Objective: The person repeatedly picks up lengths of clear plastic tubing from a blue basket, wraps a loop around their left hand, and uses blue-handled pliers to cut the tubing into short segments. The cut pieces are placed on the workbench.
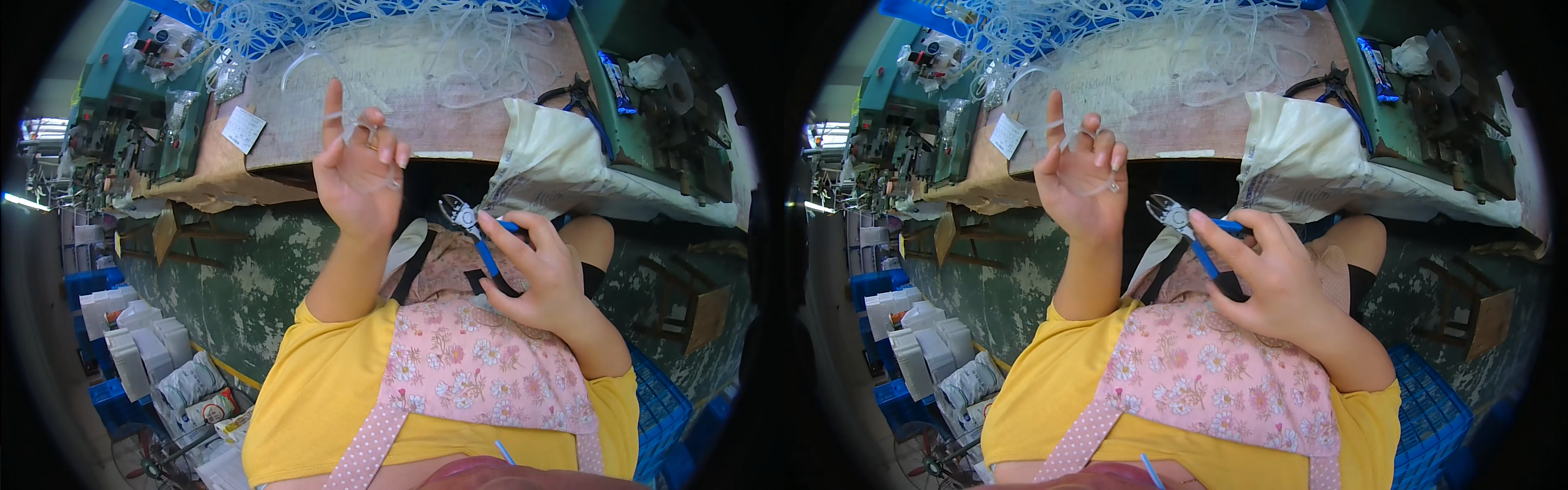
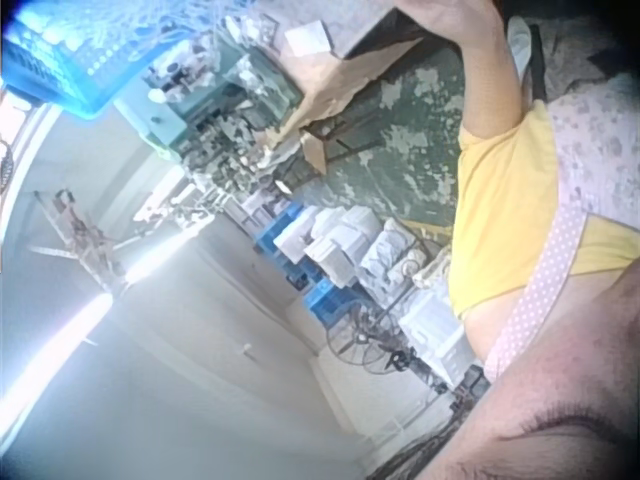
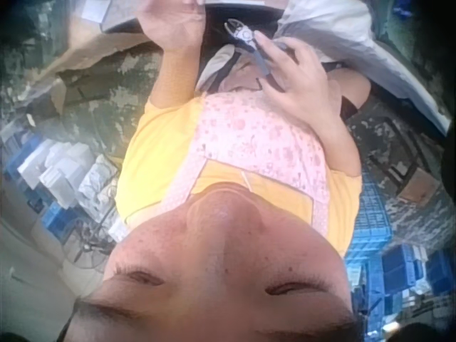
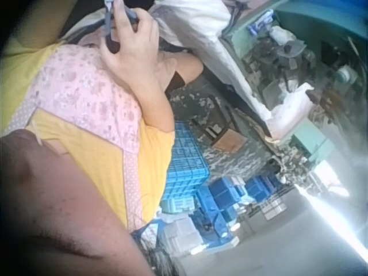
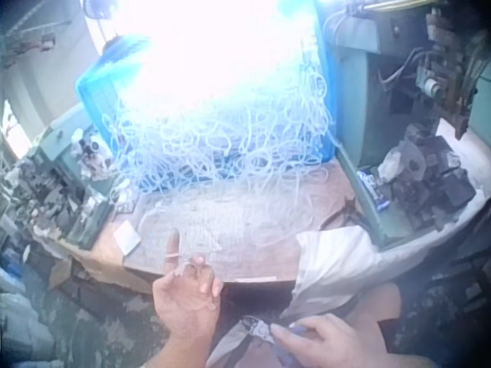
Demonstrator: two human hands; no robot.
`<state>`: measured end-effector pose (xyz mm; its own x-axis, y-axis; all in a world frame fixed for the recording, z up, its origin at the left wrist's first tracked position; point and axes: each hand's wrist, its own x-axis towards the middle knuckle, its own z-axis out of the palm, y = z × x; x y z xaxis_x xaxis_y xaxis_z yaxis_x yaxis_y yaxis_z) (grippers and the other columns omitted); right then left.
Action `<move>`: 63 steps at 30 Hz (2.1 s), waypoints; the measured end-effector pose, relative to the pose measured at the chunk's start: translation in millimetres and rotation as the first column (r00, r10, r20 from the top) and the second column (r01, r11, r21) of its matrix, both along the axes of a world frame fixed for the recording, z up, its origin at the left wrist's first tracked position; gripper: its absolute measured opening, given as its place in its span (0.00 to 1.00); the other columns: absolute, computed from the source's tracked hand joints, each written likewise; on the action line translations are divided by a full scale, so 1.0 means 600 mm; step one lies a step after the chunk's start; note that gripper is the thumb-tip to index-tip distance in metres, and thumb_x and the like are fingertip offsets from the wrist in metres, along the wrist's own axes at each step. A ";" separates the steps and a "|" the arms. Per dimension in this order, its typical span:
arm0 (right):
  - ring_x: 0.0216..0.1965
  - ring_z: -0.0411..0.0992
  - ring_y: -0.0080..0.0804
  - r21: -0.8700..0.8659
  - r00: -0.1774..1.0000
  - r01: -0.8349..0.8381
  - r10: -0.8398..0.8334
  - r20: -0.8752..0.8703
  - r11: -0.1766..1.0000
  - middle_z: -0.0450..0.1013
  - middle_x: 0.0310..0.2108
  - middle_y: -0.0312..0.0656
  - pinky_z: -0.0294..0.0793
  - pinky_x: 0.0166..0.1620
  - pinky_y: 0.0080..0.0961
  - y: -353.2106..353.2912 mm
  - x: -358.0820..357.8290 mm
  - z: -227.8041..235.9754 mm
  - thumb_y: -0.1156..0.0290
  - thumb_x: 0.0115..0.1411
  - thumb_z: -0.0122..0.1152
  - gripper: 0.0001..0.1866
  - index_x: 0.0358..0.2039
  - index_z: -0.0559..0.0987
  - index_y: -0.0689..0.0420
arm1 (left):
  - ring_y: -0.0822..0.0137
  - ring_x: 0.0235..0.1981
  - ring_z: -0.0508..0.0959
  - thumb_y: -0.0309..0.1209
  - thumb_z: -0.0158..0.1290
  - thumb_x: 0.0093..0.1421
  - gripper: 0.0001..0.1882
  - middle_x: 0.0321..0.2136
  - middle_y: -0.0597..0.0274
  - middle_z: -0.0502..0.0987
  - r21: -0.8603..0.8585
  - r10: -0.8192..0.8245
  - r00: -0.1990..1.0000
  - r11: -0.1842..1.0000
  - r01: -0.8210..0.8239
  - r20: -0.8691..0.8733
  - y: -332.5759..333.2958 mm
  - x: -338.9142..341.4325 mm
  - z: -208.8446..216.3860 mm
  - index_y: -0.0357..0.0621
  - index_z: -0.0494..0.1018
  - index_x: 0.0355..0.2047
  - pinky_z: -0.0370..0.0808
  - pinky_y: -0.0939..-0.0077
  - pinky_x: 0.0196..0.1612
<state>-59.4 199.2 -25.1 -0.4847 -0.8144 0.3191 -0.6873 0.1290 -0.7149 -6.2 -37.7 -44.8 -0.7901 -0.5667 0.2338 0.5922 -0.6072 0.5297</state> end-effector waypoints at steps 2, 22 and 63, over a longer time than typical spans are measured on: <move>0.36 0.69 0.44 -0.004 0.998 -0.010 0.010 -0.063 1.000 0.67 0.42 0.46 0.71 0.40 0.34 -0.005 0.003 0.003 0.73 0.40 0.69 0.38 0.57 0.74 0.47 | 0.68 0.27 0.67 0.38 0.39 0.60 0.35 0.40 0.55 0.68 0.089 -0.009 1.000 0.996 0.011 -0.020 0.037 0.004 0.016 0.51 0.51 0.68 0.69 0.68 0.36; 0.34 0.66 0.42 0.070 0.978 0.014 0.001 -0.209 0.997 0.64 0.40 0.44 0.69 0.38 0.34 0.004 0.014 0.009 0.75 0.39 0.67 0.40 0.58 0.73 0.42 | 0.69 0.27 0.66 0.41 0.41 0.57 0.38 0.36 0.58 0.65 0.025 0.036 0.998 0.999 -0.035 -0.043 0.083 0.009 0.036 0.52 0.50 0.69 0.69 0.70 0.35; 0.37 0.68 0.42 0.042 0.979 -0.022 0.030 -0.199 0.999 0.67 0.42 0.43 0.67 0.38 0.36 0.015 0.008 0.009 0.71 0.36 0.70 0.38 0.55 0.76 0.45 | 0.74 0.22 0.60 0.29 0.38 0.63 0.29 0.20 0.71 0.58 0.007 -0.085 0.996 0.996 0.085 0.018 0.054 -0.007 0.043 0.39 0.55 0.65 0.62 0.75 0.34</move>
<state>-54.7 208.3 -19.8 -0.3932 -0.8396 0.3749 -0.8192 0.1347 -0.5574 -10.2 -5.4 -18.7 -0.8393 -0.4988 0.2161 0.5290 -0.6578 0.5361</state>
